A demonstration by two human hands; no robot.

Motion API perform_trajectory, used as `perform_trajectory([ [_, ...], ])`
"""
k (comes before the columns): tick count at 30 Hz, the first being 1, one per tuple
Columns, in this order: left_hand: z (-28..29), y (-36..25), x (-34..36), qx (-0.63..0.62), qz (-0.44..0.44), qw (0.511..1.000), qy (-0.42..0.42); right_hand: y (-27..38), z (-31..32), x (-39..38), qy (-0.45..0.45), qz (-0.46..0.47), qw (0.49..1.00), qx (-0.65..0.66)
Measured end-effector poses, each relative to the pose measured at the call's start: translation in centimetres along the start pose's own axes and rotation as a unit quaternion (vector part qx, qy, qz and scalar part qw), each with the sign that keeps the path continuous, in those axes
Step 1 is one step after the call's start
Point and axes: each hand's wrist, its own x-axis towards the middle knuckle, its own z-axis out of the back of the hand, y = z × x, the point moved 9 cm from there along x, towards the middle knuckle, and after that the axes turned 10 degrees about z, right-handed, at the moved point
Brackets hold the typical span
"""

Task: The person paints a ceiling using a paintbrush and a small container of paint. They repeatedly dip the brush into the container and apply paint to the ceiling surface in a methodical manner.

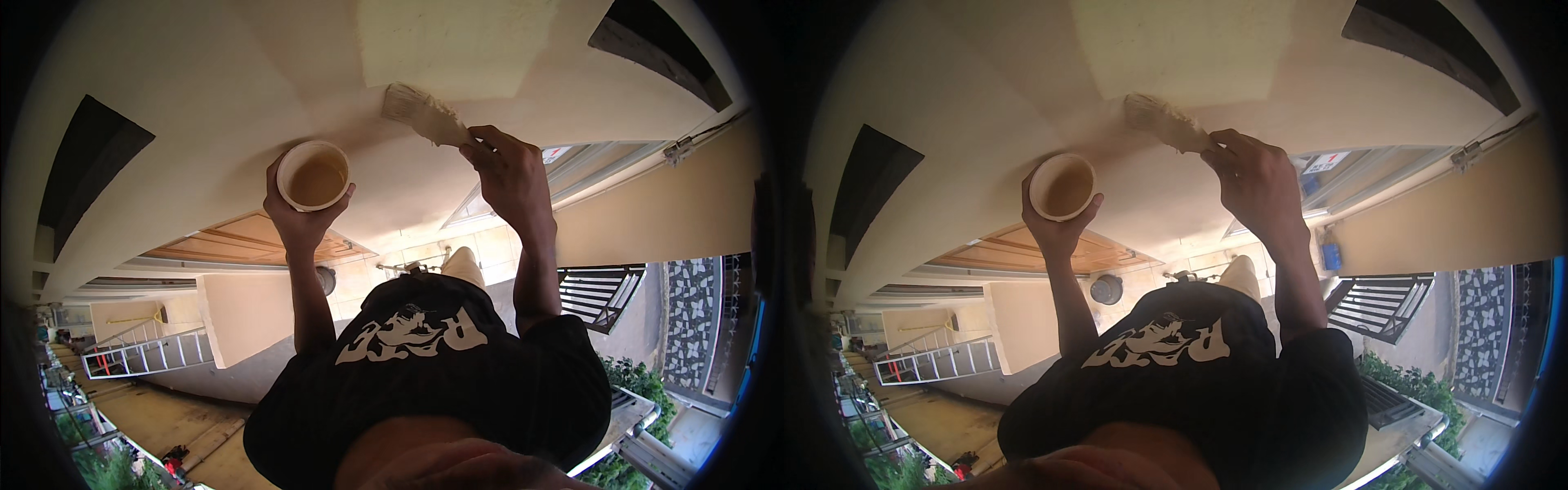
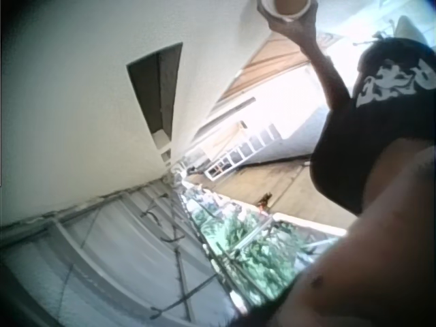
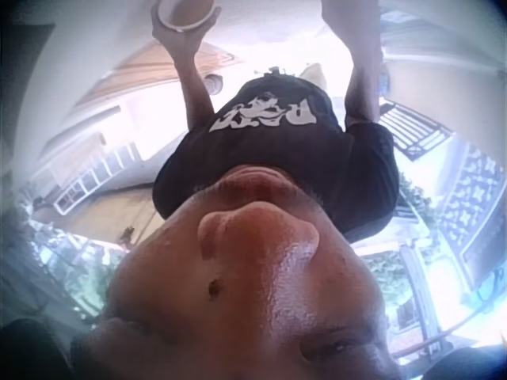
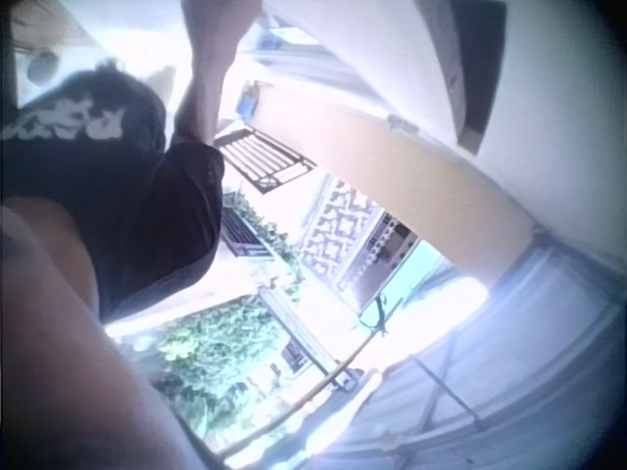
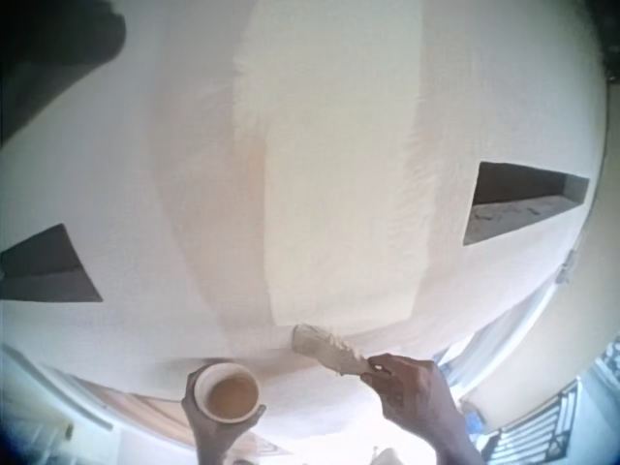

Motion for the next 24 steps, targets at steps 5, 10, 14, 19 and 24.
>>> perform_trajectory([
  [5,2.0,0.8,0.9,-0.001,-0.009,1.000,-0.017,-1.6,4.6,-3.1,-0.036,-0.117,0.992,-0.034],
  [10,2.5,2.3,1.9,-0.022,-0.009,0.999,-0.029,2.2,1.1,-0.9,-0.019,-0.069,0.997,0.024],
  [14,3.4,3.1,2.2,-0.026,-0.019,0.999,-0.017,-0.2,1.8,-0.7,-0.042,-0.104,0.993,-0.040],
  [19,3.6,5.1,2.3,-0.055,-0.028,0.998,-0.004,-5.1,9.5,-6.0,-0.104,-0.224,0.953,-0.173],
  [24,3.2,5.7,2.4,-0.110,-0.033,0.993,0.007,-2.9,10.5,-7.2,-0.127,-0.285,0.920,-0.237],
])
